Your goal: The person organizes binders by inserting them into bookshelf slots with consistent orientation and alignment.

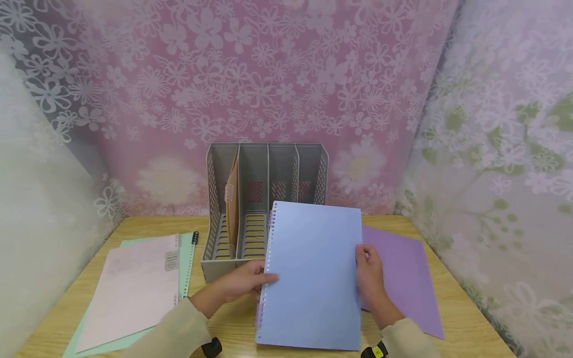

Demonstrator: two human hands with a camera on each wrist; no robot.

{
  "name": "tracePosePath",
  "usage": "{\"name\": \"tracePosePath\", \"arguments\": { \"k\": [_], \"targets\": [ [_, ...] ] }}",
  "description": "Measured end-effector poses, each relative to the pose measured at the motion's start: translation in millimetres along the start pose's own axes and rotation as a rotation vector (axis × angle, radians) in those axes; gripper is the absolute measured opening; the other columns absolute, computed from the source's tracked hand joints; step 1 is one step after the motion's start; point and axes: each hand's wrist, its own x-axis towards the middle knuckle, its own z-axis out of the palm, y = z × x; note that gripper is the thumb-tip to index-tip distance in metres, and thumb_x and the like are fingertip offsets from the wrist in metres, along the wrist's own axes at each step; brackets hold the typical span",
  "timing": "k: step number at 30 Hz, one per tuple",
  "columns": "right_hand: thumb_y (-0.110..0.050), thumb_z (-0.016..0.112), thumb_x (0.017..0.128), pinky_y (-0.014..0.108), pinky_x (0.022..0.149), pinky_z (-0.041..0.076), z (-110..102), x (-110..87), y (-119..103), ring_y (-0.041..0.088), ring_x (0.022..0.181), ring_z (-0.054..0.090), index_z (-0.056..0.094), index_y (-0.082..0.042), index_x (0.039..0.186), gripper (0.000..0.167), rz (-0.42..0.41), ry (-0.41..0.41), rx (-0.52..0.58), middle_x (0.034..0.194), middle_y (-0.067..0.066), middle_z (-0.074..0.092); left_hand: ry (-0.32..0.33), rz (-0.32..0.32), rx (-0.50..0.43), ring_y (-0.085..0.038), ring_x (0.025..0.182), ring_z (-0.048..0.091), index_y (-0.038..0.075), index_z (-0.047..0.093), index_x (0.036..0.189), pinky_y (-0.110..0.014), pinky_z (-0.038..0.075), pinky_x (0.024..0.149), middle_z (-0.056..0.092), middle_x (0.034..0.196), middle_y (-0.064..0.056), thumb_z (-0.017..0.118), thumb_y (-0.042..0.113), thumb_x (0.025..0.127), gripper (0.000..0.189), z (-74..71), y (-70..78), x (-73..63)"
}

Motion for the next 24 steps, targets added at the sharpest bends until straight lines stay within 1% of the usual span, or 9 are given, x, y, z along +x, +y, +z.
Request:
{"name": "tracePosePath", "arguments": {
  "k": [5, 7, 10, 14, 19, 24],
  "targets": [
    [-0.039, 0.034, 0.106, 0.026, 0.065, 0.046, 13, -6.3, -2, 0.01, 0.074, 0.05, 0.047, 0.001, 0.119, 0.044, -0.01, -0.04, -0.008, 0.086, 0.003, 0.052, -0.057, -0.001, 0.005, -0.028, 0.099, 0.069, 0.002, 0.055, 0.133, -0.04, 0.058, 0.079, 0.067, 0.118, -0.015, 0.053, 0.02, 0.101, 0.037, -10.5, -4.8, -17.5],
    [-0.039, 0.034, 0.106, 0.027, 0.065, 0.046, 19, -8.4, -3, 0.011, 0.073, 0.05, 0.047, 0.001, 0.119, 0.044, -0.016, -0.056, -0.005, 0.087, 0.005, 0.052, -0.064, -0.008, 0.003, -0.029, 0.1, 0.069, 0.004, 0.055, 0.134, -0.04, 0.058, 0.079, 0.067, 0.119, -0.015, 0.053, 0.02, 0.101, 0.037, -14.4, -7.4, -23.9],
    [-0.04, 0.035, 0.106, 0.028, 0.064, 0.046, 26, -10.6, -5, 0.012, 0.072, 0.051, 0.047, 0.0, 0.119, 0.044, -0.024, -0.081, 0.005, 0.086, 0.007, 0.053, -0.044, -0.032, -0.004, -0.029, 0.097, 0.07, 0.004, 0.056, 0.133, -0.04, 0.058, 0.077, 0.068, 0.116, -0.015, 0.054, 0.021, 0.101, 0.037, -19.1, -11.1, -32.5],
    [-0.039, 0.036, 0.106, 0.029, 0.062, 0.044, 34, -12.3, -9, 0.012, 0.069, 0.049, 0.048, 0.0, 0.118, 0.042, -0.032, -0.107, 0.001, 0.079, 0.004, 0.049, -0.01, -0.054, -0.032, -0.03, 0.094, 0.07, 0.0, 0.056, 0.132, -0.04, 0.058, 0.076, 0.069, 0.113, -0.018, 0.055, 0.018, 0.1, 0.036, -22.0, -14.4, -41.4],
    [-0.037, 0.037, 0.106, 0.029, 0.059, 0.04, 40, -13.3, -11, 0.013, 0.066, 0.044, 0.048, 0.0, 0.115, 0.039, -0.038, -0.12, -0.002, 0.074, 0.002, 0.043, 0.011, -0.059, -0.053, -0.032, 0.094, 0.07, -0.001, 0.055, 0.132, -0.041, 0.058, 0.076, 0.068, 0.113, -0.019, 0.055, 0.017, 0.1, 0.037, -22.6, -16.0, -49.6],
    [-0.033, 0.04, 0.106, 0.028, 0.057, 0.039, 44, -13.5, -13, 0.012, 0.062, 0.043, 0.049, 0.001, 0.112, 0.036, -0.041, -0.116, 0.039, 0.069, 0.0, 0.042, 0.036, -0.061, -0.059, -0.032, 0.093, 0.07, -0.002, 0.055, 0.131, -0.041, 0.058, 0.076, 0.069, 0.111, -0.02, 0.055, 0.017, 0.1, 0.037, -23.2, -16.1, -54.8]
  ]
}}
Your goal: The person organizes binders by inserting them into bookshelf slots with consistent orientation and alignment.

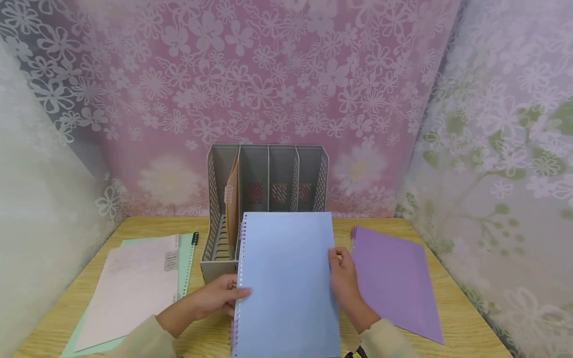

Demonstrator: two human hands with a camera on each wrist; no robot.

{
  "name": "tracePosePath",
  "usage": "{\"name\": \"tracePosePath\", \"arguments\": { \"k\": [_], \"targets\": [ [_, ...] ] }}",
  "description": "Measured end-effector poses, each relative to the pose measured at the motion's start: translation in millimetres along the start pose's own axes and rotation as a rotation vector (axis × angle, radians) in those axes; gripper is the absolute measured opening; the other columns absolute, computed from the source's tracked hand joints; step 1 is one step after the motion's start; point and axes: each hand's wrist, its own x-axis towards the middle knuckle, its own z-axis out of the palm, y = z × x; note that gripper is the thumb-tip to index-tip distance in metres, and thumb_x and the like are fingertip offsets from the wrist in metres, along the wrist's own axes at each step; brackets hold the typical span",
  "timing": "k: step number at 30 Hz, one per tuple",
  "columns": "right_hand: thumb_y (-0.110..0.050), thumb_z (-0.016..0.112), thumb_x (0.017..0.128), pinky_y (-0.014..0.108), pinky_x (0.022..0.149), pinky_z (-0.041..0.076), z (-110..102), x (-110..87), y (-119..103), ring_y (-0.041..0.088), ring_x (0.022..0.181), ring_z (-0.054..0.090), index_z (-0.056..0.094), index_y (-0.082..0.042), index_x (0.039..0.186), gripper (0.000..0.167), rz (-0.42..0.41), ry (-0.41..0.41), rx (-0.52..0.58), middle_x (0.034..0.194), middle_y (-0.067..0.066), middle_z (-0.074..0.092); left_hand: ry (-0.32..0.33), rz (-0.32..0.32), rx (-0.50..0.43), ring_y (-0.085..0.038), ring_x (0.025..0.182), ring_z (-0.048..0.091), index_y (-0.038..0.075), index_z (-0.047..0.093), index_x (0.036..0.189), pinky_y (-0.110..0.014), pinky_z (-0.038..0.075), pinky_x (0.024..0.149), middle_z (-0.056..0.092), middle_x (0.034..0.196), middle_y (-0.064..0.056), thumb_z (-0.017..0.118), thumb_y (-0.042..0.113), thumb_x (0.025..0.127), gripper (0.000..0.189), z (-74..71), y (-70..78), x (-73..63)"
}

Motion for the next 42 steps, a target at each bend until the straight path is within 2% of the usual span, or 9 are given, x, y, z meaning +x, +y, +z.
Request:
{"name": "tracePosePath", "arguments": {
  "k": [6, 15, 23, 30, 35, 39, 42],
  "targets": [
    [-0.035, 0.04, 0.106, 0.028, 0.057, 0.04, 4, 0.5, -1, 0.011, 0.062, 0.045, 0.048, 0.001, 0.114, 0.038, -0.003, -0.02, 0.029, 0.069, 0.0, 0.044, -0.009, 0.004, -0.021, -0.033, 0.096, 0.07, -0.002, 0.053, 0.133, -0.041, 0.058, 0.078, 0.068, 0.112, -0.021, 0.055, 0.017, 0.1, 0.038, -3.4, -2.2, -2.4],
    [-0.041, 0.037, 0.105, 0.031, 0.057, 0.041, 4, 1.0, -3, 0.015, 0.063, 0.045, 0.048, -0.002, 0.116, 0.042, 0.007, -0.041, -0.013, 0.072, 0.004, 0.045, -0.035, 0.03, -0.024, -0.032, 0.097, 0.069, -0.001, 0.051, 0.136, -0.041, 0.058, 0.078, 0.067, 0.115, -0.021, 0.053, 0.017, 0.101, 0.039, -6.9, -2.9, -1.8],
    [-0.042, 0.037, 0.105, 0.032, 0.059, 0.042, 6, 2.0, -8, 0.016, 0.066, 0.047, 0.046, -0.003, 0.117, 0.042, 0.021, -0.071, -0.004, 0.075, 0.005, 0.048, -0.015, 0.033, -0.05, -0.033, 0.097, 0.069, 0.001, 0.047, 0.14, -0.043, 0.058, 0.078, 0.066, 0.116, -0.021, 0.053, 0.016, 0.101, 0.042, -8.4, -1.7, -5.0],
    [-0.041, 0.038, 0.105, 0.032, 0.06, 0.043, 8, 3.9, -10, 0.015, 0.067, 0.049, 0.047, -0.002, 0.117, 0.042, -0.006, -0.063, -0.021, 0.074, 0.005, 0.05, -0.006, 0.047, -0.058, -0.034, 0.098, 0.069, 0.0, 0.046, 0.14, -0.043, 0.057, 0.079, 0.066, 0.117, -0.022, 0.052, 0.015, 0.101, 0.042, -8.7, -0.6, -5.7],
    [-0.044, 0.037, 0.104, 0.032, 0.061, 0.044, 6, 6.0, -7, 0.016, 0.068, 0.05, 0.046, -0.003, 0.118, 0.044, -0.001, -0.069, -0.016, 0.078, 0.006, 0.051, -0.007, 0.072, -0.053, -0.033, 0.099, 0.069, -0.001, 0.046, 0.139, -0.043, 0.057, 0.08, 0.066, 0.118, -0.022, 0.052, 0.015, 0.101, 0.042, -5.5, 1.9, -6.9],
    [-0.044, 0.037, 0.104, 0.031, 0.06, 0.043, 6, 7.3, -6, 0.016, 0.067, 0.049, 0.047, -0.002, 0.117, 0.046, -0.025, -0.073, -0.027, 0.075, 0.006, 0.049, -0.006, 0.107, -0.039, -0.033, 0.099, 0.069, -0.002, 0.047, 0.139, -0.042, 0.057, 0.079, 0.065, 0.118, -0.022, 0.052, 0.015, 0.101, 0.042, -4.8, 3.9, -9.0],
    [-0.044, 0.038, 0.104, 0.03, 0.063, 0.042, 6, 7.4, -5, 0.016, 0.072, 0.048, 0.051, -0.002, 0.119, 0.046, -0.052, -0.051, -0.065, 0.08, 0.007, 0.053, -0.002, 0.129, -0.028, -0.033, 0.098, 0.069, -0.003, 0.048, 0.138, -0.043, 0.058, 0.078, 0.065, 0.118, -0.023, 0.053, 0.014, 0.101, 0.041, -5.2, 5.9, -11.1]
  ]
}}
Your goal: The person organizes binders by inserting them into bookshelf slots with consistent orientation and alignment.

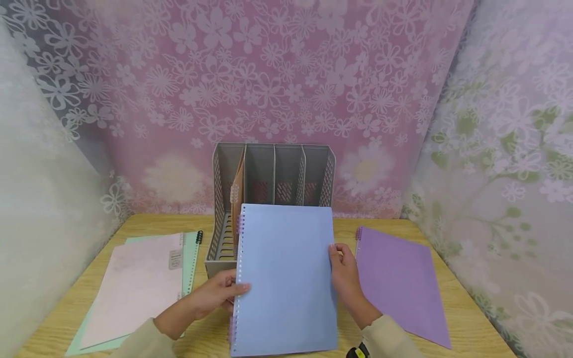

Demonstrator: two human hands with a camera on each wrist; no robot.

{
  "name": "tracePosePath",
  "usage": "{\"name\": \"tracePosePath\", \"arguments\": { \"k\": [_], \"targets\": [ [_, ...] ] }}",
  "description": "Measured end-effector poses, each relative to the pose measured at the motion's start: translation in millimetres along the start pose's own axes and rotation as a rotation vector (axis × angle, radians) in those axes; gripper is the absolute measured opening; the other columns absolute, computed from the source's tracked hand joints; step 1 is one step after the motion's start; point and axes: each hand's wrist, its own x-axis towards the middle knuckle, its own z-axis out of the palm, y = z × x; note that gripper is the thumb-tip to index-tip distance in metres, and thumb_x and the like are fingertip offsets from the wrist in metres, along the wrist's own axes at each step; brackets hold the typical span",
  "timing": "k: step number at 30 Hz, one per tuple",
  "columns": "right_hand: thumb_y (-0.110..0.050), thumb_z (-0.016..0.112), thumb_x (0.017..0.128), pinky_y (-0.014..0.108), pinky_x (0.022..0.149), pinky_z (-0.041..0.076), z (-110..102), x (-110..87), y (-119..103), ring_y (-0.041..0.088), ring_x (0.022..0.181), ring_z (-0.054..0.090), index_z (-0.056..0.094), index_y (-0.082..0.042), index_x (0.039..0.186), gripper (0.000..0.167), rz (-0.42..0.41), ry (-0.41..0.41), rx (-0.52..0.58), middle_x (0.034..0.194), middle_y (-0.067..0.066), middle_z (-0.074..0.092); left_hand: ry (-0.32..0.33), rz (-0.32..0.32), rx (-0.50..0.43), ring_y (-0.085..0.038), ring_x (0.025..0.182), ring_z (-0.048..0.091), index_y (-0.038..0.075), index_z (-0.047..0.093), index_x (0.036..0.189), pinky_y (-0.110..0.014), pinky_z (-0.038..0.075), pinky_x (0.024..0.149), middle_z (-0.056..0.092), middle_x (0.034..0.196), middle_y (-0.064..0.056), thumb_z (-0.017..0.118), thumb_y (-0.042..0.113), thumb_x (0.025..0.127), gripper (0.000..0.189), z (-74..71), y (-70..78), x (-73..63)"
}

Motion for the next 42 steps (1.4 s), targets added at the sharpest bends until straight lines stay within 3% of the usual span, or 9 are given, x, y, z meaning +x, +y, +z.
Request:
{"name": "tracePosePath", "arguments": {
  "k": [6, 10, 14, 18, 26, 31, 35, 42],
  "targets": [
    [-0.038, 0.038, 0.106, 0.024, 0.075, 0.046, -1, -0.2, 3, 0.02, 0.096, 0.054, 0.054, -0.001, 0.129, 0.046, -0.063, 0.027, -0.041, 0.116, 0.018, 0.06, 0.011, 0.03, 0.051, -0.033, 0.099, 0.069, -0.002, 0.048, 0.139, -0.042, 0.058, 0.077, 0.065, 0.119, -0.022, 0.053, 0.015, 0.101, 0.042, 2.4, 6.7, -3.7],
    [-0.036, 0.039, 0.105, 0.021, 0.084, 0.046, -2, 3.5, 8, 0.023, 0.114, 0.054, 0.052, -0.002, 0.135, 0.047, -0.112, 0.048, -0.035, 0.132, 0.017, 0.057, 0.009, 0.058, 0.085, -0.034, 0.101, 0.068, -0.002, 0.047, 0.14, -0.043, 0.058, 0.077, 0.064, 0.121, -0.022, 0.052, 0.016, 0.102, 0.042, 4.6, 10.4, -4.4],
    [-0.038, 0.038, 0.106, 0.036, 0.097, 0.046, -5, 9.0, 15, 0.026, 0.125, 0.05, 0.043, -0.004, 0.144, 0.052, -0.153, 0.076, -0.072, 0.139, 0.015, 0.053, -0.003, 0.076, 0.118, -0.033, 0.101, 0.068, -0.002, 0.047, 0.139, -0.042, 0.058, 0.076, 0.064, 0.121, -0.022, 0.052, 0.017, 0.102, 0.043, 6.2, 13.5, -4.7],
    [-0.034, 0.034, 0.107, 0.049, 0.11, 0.033, -14, 15.6, 20, 0.032, 0.138, 0.036, 0.028, -0.001, 0.151, 0.056, -0.197, 0.064, -0.107, 0.149, 0.017, 0.041, -0.003, 0.091, 0.168, -0.027, 0.098, 0.07, -0.001, 0.048, 0.139, -0.039, 0.059, 0.073, 0.065, 0.12, -0.02, 0.053, 0.018, 0.101, 0.042, 6.7, 17.2, -5.4],
    [-0.042, 0.033, 0.106, 0.058, 0.115, 0.015, -25, 24.2, 20, 0.038, 0.146, 0.012, 0.014, -0.005, 0.155, 0.065, -0.14, -0.106, -0.255, 0.16, 0.016, 0.017, 0.001, 0.134, 0.245, -0.025, 0.095, 0.071, -0.001, 0.048, 0.139, -0.037, 0.059, 0.07, 0.067, 0.117, -0.021, 0.053, 0.017, 0.101, 0.042, 8.4, 31.2, -8.3],
    [-0.038, 0.034, 0.106, 0.06, 0.114, 0.011, -19, 29.6, 20, 0.043, 0.145, 0.007, 0.008, 0.002, 0.154, 0.067, -0.194, -0.204, -0.269, 0.159, 0.023, 0.009, 0.012, 0.137, 0.269, -0.027, 0.098, 0.07, -0.002, 0.046, 0.141, -0.037, 0.059, 0.07, 0.064, 0.12, -0.022, 0.053, 0.018, 0.102, 0.045, 9.1, 38.4, -11.1],
    [-0.028, 0.039, 0.106, 0.061, 0.114, 0.01, -16, 32.6, 21, 0.046, 0.144, 0.007, 0.007, 0.009, 0.151, 0.066, -0.265, -0.229, -0.304, 0.157, 0.029, 0.008, 0.017, 0.138, 0.282, -0.029, 0.1, 0.069, -0.003, 0.045, 0.14, -0.037, 0.059, 0.071, 0.064, 0.121, -0.023, 0.052, 0.02, 0.102, 0.045, 8.9, 43.2, -14.3],
    [-0.02, 0.044, 0.101, 0.066, 0.111, 0.01, -17, 41.7, 28, 0.05, 0.14, 0.016, 0.013, 0.017, 0.147, 0.067, -0.347, -0.222, -0.481, 0.152, 0.036, 0.015, 0.045, 0.157, 0.321, -0.029, 0.098, 0.069, -0.006, 0.045, 0.139, -0.035, 0.059, 0.071, 0.065, 0.117, -0.024, 0.052, 0.019, 0.102, 0.045, 6.3, 51.5, -19.1]
  ]
}}
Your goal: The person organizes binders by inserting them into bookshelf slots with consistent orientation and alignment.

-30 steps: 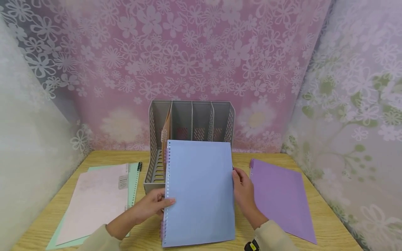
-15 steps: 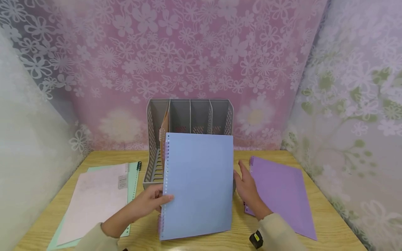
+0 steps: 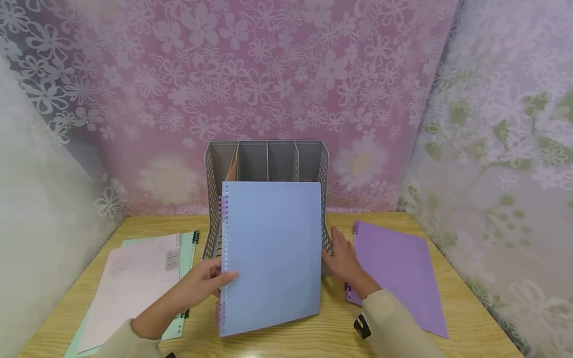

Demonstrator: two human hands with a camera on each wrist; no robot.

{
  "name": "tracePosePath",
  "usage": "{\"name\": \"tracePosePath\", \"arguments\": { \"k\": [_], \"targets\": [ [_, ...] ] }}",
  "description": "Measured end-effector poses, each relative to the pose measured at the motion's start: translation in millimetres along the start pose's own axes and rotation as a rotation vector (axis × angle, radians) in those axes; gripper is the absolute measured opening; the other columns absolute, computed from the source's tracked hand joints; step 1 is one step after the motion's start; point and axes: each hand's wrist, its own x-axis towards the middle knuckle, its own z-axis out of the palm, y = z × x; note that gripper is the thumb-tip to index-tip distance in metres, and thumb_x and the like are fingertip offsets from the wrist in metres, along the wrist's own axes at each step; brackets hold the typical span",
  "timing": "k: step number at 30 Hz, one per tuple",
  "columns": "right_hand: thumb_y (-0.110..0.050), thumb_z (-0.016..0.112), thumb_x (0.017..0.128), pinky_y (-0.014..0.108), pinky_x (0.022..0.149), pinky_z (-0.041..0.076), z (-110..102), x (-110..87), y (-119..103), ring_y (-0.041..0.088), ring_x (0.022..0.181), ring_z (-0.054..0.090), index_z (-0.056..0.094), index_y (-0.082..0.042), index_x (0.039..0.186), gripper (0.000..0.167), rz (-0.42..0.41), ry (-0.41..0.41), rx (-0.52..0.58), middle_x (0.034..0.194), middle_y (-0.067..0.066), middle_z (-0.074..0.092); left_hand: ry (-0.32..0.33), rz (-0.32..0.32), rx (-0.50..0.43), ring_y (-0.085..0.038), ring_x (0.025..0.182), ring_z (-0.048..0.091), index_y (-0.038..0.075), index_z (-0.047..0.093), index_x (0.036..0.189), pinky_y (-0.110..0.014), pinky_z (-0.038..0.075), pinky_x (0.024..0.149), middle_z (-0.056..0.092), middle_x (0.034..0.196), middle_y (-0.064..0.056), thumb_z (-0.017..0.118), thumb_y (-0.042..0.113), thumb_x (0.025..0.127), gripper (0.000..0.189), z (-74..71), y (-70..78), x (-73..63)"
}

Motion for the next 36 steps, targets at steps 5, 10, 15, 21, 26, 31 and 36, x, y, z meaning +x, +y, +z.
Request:
{"name": "tracePosePath", "arguments": {
  "k": [5, 10, 15, 21, 26, 31, 36],
  "targets": [
    [-0.018, 0.045, 0.099, 0.065, 0.112, 0.013, -2, 3.4, 4, 0.052, 0.139, 0.02, 0.017, 0.018, 0.146, 0.065, -0.032, -0.017, -0.022, 0.151, 0.036, 0.02, 0.029, 0.017, 0.046, -0.026, 0.096, 0.07, -0.006, 0.047, 0.138, -0.033, 0.059, 0.069, 0.066, 0.116, -0.023, 0.052, 0.021, 0.102, 0.045, -3.8, 8.3, -2.5],
    [-0.015, 0.049, 0.097, 0.063, 0.111, 0.018, -1, 4.3, 3, 0.053, 0.137, 0.024, 0.021, 0.018, 0.144, 0.064, -0.07, -0.028, -0.063, 0.147, 0.037, 0.026, 0.036, 0.039, 0.022, -0.027, 0.099, 0.069, -0.005, 0.042, 0.142, -0.036, 0.059, 0.069, 0.061, 0.125, -0.026, 0.05, 0.02, 0.103, 0.047, -5.9, 12.7, -3.2],
    [-0.015, 0.053, 0.097, 0.064, 0.111, 0.018, 0, 5.2, 2, 0.054, 0.136, 0.022, 0.017, 0.02, 0.144, 0.069, -0.067, -0.059, -0.065, 0.147, 0.039, 0.023, 0.072, 0.01, 0.009, -0.025, 0.098, 0.07, -0.006, 0.04, 0.142, -0.035, 0.059, 0.072, 0.061, 0.123, -0.026, 0.051, 0.022, 0.103, 0.05, -8.3, 17.6, -7.2],
    [-0.024, 0.05, 0.101, 0.069, 0.109, 0.008, 1, 5.3, 0, 0.054, 0.138, 0.014, 0.007, 0.018, 0.146, 0.075, -0.041, -0.121, -0.068, 0.151, 0.037, 0.014, 0.117, 0.016, 0.029, -0.025, 0.096, 0.07, -0.007, 0.043, 0.139, -0.034, 0.059, 0.071, 0.064, 0.118, -0.025, 0.051, 0.024, 0.102, 0.049, -15.2, 30.2, -11.1],
    [-0.024, 0.049, 0.101, 0.07, 0.109, 0.006, 2, 4.9, 2, 0.053, 0.139, 0.014, 0.005, 0.016, 0.148, 0.076, -0.026, -0.133, -0.071, 0.153, 0.035, 0.014, 0.129, 0.048, 0.039, -0.023, 0.096, 0.07, -0.009, 0.043, 0.138, -0.034, 0.059, 0.072, 0.065, 0.115, -0.026, 0.051, 0.021, 0.103, 0.047, -14.8, 35.5, -11.6],
    [-0.033, 0.05, 0.101, 0.069, 0.11, 0.004, 4, 4.5, 1, 0.048, 0.142, 0.015, 0.0, 0.013, 0.149, 0.083, 0.015, -0.149, -0.014, 0.155, 0.032, 0.01, 0.219, 0.045, 0.173, -0.004, 0.06, 0.06, -0.002, 0.057, 0.123, -0.029, 0.058, 0.065, 0.062, 0.069, -0.008, 0.052, 0.024, 0.102, 0.034, -8.9, 37.3, -15.9],
    [-0.046, 0.05, 0.099, 0.068, 0.111, 0.003, 5, 3.2, -1, 0.045, 0.143, 0.013, -0.003, 0.009, 0.151, 0.093, 0.056, -0.15, 0.024, 0.156, 0.031, 0.009, 0.322, 0.097, 0.271, -0.004, 0.065, 0.064, 0.001, 0.059, 0.123, -0.027, 0.056, 0.059, 0.071, 0.082, -0.01, 0.052, 0.022, 0.102, 0.031, -4.1, 39.7, -18.7]
  ]
}}
